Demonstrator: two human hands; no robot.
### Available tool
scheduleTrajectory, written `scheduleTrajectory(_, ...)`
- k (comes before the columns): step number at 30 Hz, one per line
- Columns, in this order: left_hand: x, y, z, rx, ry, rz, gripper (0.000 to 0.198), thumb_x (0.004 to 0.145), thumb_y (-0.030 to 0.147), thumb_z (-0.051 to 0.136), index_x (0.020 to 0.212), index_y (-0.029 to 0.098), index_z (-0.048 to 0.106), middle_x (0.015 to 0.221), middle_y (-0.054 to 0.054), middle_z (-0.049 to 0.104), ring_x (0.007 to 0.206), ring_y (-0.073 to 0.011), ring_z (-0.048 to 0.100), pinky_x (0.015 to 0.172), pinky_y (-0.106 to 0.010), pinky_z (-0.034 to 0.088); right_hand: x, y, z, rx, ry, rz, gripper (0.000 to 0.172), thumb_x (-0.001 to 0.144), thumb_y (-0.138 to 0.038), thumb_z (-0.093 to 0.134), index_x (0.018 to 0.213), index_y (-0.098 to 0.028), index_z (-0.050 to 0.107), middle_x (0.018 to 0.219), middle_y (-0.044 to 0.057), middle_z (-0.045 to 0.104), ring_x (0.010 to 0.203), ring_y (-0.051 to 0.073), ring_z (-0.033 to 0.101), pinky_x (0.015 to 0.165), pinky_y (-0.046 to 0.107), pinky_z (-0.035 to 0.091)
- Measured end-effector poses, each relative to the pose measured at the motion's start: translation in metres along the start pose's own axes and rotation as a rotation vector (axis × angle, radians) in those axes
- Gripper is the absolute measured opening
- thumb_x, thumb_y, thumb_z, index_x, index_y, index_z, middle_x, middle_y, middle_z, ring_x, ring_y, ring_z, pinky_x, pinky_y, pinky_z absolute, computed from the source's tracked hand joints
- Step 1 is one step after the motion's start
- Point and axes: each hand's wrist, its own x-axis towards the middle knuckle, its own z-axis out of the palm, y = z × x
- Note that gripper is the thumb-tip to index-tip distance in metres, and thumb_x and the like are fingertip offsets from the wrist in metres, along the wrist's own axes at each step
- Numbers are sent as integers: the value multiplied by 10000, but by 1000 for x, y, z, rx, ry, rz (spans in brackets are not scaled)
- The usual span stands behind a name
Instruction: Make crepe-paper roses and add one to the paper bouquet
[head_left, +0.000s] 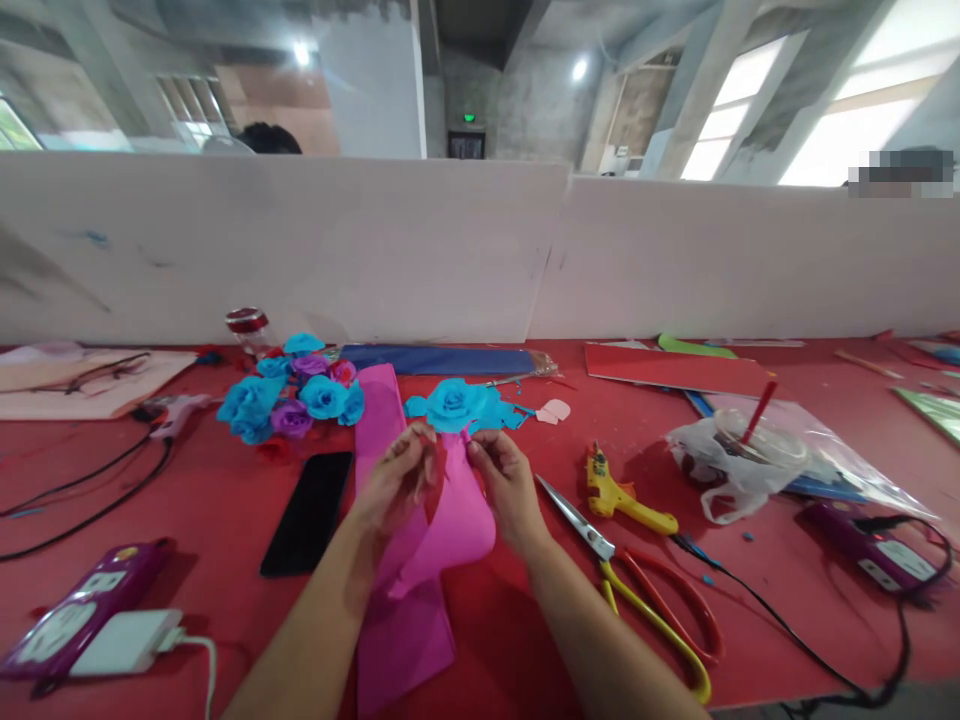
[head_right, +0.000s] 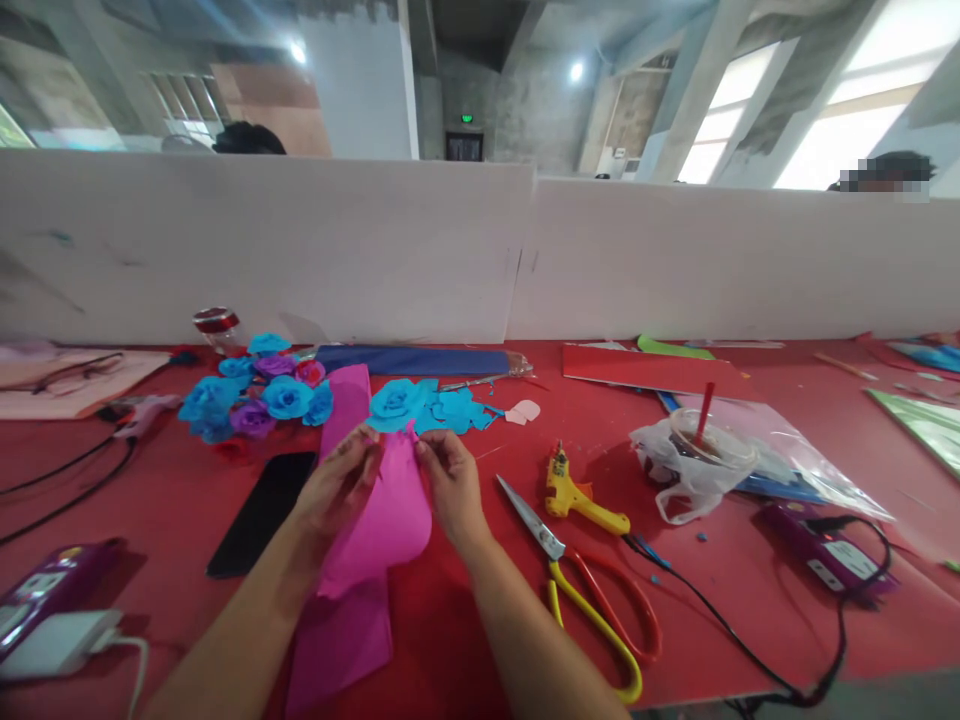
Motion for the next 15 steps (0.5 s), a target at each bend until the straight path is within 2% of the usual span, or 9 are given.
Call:
scheduleTrajectory(5, 10, -7, 7, 196, 57, 136, 166, 538, 217, 816, 625, 174, 681, 535, 22, 591, 557, -125, 554, 586, -239, 454, 0, 2, 5, 90, -90, 30, 92, 786, -292, 646, 774, -207, 612, 753, -23, 584, 731, 120, 519, 721, 244, 412)
scheduleTrajectory(10, 8, -11, 7, 355, 151, 250, 119, 596, 166, 750, 531, 189, 653, 564, 29, 624, 576, -116, 525, 603, -232, 441, -2, 5, 6, 7, -94, 12, 93, 789, -302, 639, 789, -209, 634, 802, -4, 640, 750, 135, 559, 741, 266, 431)
scheduleTrajectory(13, 7, -13, 6, 372, 147, 262, 158, 617, 183, 730, 495, 187, 629, 557, 25, 623, 568, -114, 519, 598, -232, 435, -2, 7, 5, -57, -81, -14, 97, 794, -304, 634, 798, -209, 651, 820, 8, 666, 745, 144, 579, 745, 279, 446)
scheduleTrajectory(15, 7, -14, 6, 383, 132, 273, 93, 627, 193, 722, 553, 191, 666, 577, 25, 636, 582, -120, 531, 608, -240, 436, -2, 10, 5, -75, -86, -24, 96, 801, -303, 628, 804, -211, 656, 817, 12, 676, 735, 149, 585, 741, 287, 454)
